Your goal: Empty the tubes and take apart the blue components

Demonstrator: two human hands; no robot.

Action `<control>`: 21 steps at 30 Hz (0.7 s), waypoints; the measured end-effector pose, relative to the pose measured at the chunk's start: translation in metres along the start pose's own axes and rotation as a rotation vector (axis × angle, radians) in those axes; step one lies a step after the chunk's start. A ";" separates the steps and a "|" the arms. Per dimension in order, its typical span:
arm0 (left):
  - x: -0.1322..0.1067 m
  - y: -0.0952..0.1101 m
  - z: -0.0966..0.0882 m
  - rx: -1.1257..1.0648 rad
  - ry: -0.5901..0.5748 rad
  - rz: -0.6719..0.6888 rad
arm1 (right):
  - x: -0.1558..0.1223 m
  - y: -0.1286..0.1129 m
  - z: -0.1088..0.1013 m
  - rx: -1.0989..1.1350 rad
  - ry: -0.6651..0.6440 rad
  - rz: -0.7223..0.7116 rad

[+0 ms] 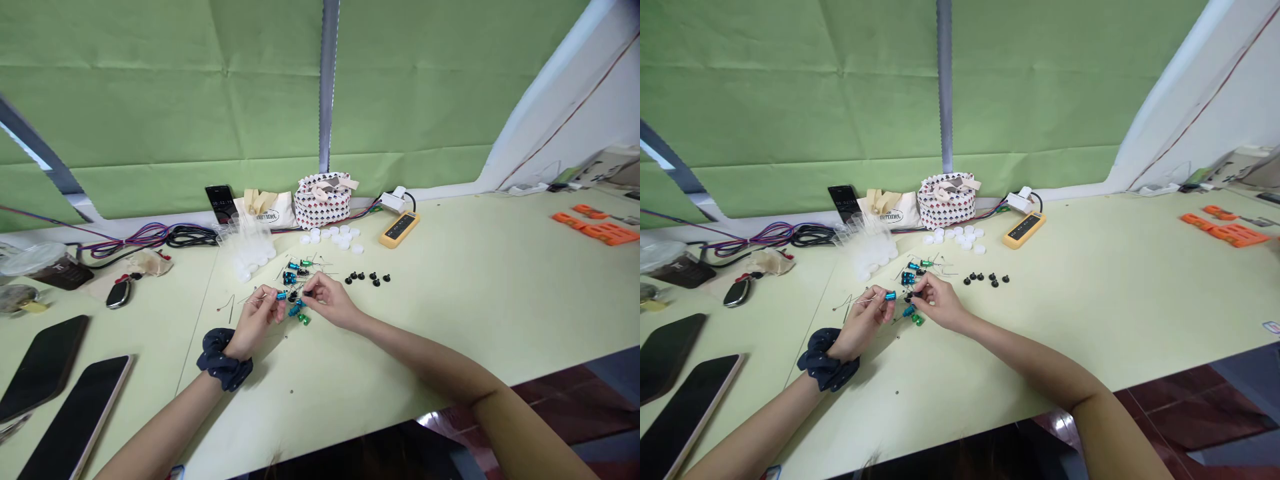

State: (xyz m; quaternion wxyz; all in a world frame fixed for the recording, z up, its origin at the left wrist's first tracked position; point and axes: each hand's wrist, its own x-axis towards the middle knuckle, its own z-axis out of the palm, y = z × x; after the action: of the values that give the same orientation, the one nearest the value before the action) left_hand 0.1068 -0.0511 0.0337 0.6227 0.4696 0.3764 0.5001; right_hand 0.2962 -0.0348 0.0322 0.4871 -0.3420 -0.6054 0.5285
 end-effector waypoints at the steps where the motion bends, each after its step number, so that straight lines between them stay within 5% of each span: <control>1: 0.001 0.000 -0.001 0.002 0.019 0.006 | 0.001 0.000 -0.003 -0.032 0.024 -0.021; 6: -0.001 -0.006 -0.004 0.300 -0.025 0.086 | 0.008 0.006 -0.027 -0.132 0.007 0.148; 10: -0.005 -0.011 -0.001 0.663 -0.207 0.220 | 0.003 0.020 -0.052 -0.560 0.096 0.140; 14: -0.007 -0.012 -0.001 0.920 -0.389 0.385 | -0.009 0.028 -0.071 -0.932 0.049 0.161; 21: -0.007 -0.015 -0.002 1.204 -0.439 0.533 | 0.011 0.008 -0.058 -1.342 0.092 0.082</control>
State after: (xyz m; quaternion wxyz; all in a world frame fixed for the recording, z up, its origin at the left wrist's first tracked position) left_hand 0.1079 -0.0582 0.0189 0.1711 0.9002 0.3254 0.2335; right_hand 0.3475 -0.0049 0.0247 0.1739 -0.6153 -0.7678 0.0407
